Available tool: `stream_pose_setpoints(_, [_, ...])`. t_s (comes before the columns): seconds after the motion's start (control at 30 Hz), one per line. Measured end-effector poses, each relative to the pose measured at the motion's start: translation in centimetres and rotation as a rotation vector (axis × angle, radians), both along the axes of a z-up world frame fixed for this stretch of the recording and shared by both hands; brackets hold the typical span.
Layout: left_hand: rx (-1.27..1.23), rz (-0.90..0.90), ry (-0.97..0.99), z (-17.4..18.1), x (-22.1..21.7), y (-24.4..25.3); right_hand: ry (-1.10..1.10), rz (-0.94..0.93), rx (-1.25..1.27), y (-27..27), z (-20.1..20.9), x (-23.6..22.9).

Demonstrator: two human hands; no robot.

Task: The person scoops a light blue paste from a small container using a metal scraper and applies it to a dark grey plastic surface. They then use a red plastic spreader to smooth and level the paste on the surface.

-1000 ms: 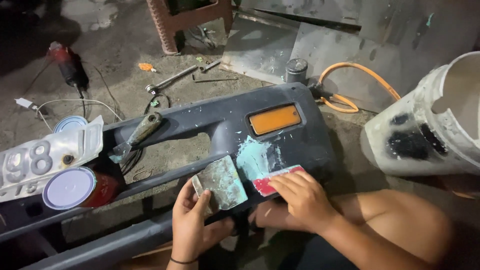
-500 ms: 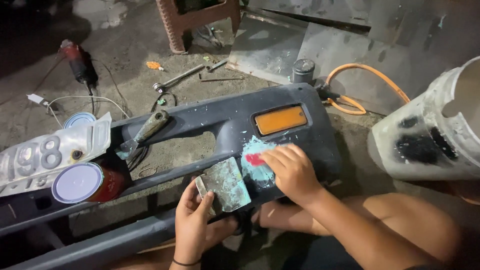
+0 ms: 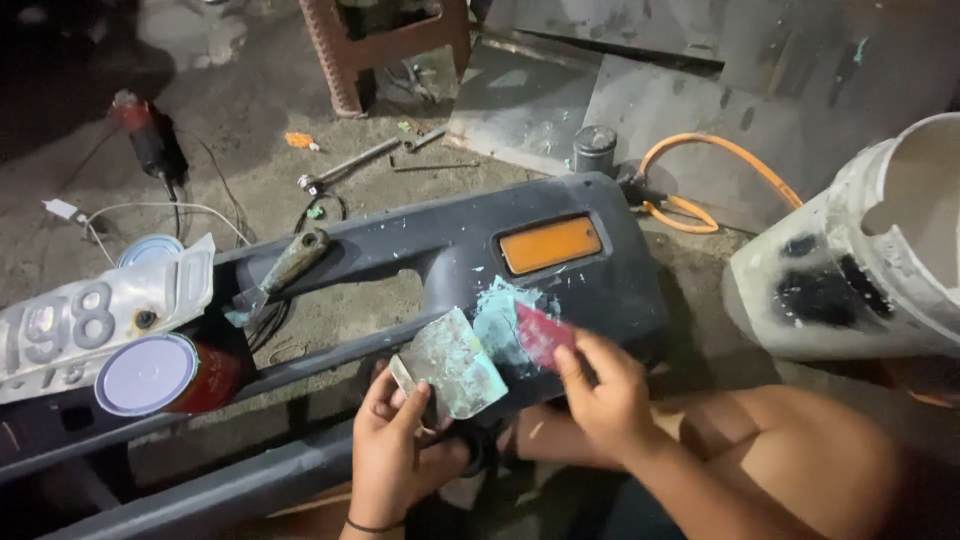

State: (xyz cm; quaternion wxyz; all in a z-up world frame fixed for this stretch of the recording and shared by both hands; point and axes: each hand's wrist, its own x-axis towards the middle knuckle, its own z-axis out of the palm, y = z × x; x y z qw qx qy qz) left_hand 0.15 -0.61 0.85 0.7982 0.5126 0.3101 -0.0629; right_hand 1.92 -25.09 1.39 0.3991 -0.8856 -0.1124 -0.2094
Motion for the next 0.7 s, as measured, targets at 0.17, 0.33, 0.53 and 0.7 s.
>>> stream_pose_setpoints(0.17, [-0.144, 0.081, 0.053, 1.8, 0.1, -2.1, -0.09, 0.144, -0.087, 0.7, -2.1, -1.9])
stream_pose_setpoints(0.33, [0.002, 0.01, 0.042, 3.5, -0.4, -2.1, -0.124, 0.306, -0.109, 1.2, -0.9, -2.6])
stream_pose_setpoints(0.53, [-0.146, 0.19, -0.098, 6.3, -0.6, -2.2, -0.137, 0.325, -0.014, 0.6, -2.5, -2.7])
stream_pose_setpoints(0.7, [-0.105, 0.174, -0.111, 6.2, -1.0, -1.1, -0.039, 0.216, -0.003, 0.5, -1.6, -2.1])
